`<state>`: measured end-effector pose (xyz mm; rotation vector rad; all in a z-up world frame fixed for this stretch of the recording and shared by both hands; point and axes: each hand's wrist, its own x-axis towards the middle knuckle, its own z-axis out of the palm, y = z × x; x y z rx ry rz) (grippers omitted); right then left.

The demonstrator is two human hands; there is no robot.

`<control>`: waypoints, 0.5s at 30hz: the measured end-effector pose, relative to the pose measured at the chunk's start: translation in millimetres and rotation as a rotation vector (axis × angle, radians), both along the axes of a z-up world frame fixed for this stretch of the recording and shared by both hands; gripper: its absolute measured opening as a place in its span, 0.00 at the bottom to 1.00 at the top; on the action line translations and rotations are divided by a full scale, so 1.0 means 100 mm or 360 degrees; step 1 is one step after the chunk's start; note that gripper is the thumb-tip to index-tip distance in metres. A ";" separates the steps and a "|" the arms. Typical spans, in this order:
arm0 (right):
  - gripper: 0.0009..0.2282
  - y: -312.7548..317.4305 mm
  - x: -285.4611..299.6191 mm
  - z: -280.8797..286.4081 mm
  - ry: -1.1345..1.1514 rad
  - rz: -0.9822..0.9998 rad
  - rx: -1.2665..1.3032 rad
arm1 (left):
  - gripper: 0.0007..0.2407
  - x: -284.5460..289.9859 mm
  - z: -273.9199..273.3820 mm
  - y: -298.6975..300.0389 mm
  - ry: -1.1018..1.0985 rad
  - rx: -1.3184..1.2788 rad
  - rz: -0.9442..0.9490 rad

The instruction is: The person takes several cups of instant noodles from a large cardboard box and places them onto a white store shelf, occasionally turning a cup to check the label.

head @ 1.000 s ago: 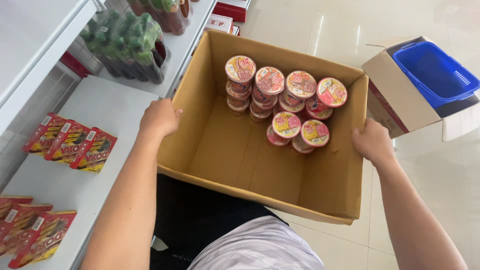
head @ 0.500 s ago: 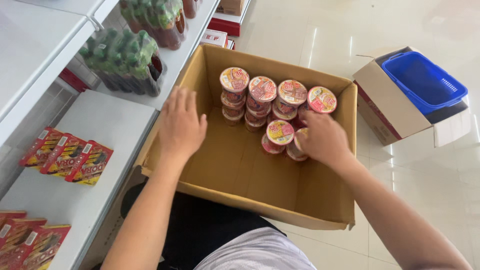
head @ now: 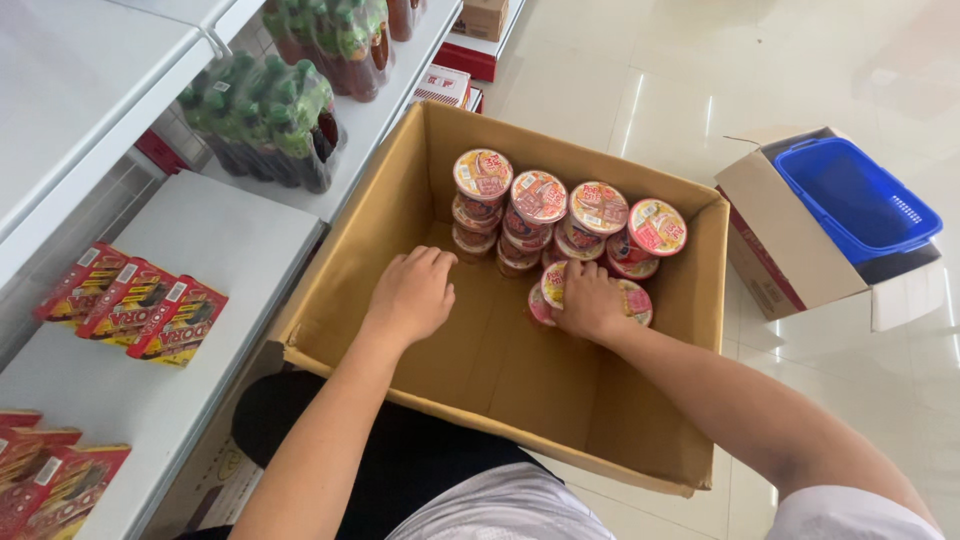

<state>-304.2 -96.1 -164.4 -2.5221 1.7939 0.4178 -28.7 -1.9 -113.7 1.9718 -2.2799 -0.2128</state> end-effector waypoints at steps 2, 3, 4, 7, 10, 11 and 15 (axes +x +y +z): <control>0.32 0.07 0.05 0.25 -0.0169 -0.0036 0.0104 | 0.19 0.00 0.15 0.00 0.0134 0.0120 0.0053; 0.32 0.10 0.07 0.38 -0.0174 -0.0027 0.0099 | 0.19 0.00 0.20 0.01 0.0130 0.0114 0.0062; 0.32 0.14 0.10 0.51 -0.0378 -0.0033 0.0114 | 0.19 0.00 0.26 0.03 0.0239 0.0097 0.0067; 0.29 0.20 0.29 0.96 -0.0872 -0.0008 0.0166 | 0.23 0.00 0.70 0.18 0.0573 0.0203 0.0168; 0.25 0.18 0.53 1.40 -0.1303 0.0030 0.0248 | 0.33 0.03 1.16 0.37 0.1072 0.0353 0.0331; 0.26 0.20 0.62 1.50 -0.1442 0.0012 0.0322 | 0.38 0.06 1.26 0.48 0.1342 0.0418 0.0396; 0.21 0.32 1.09 2.02 -0.1993 0.0382 0.0557 | 0.39 0.11 1.52 0.76 0.1826 0.0094 0.0329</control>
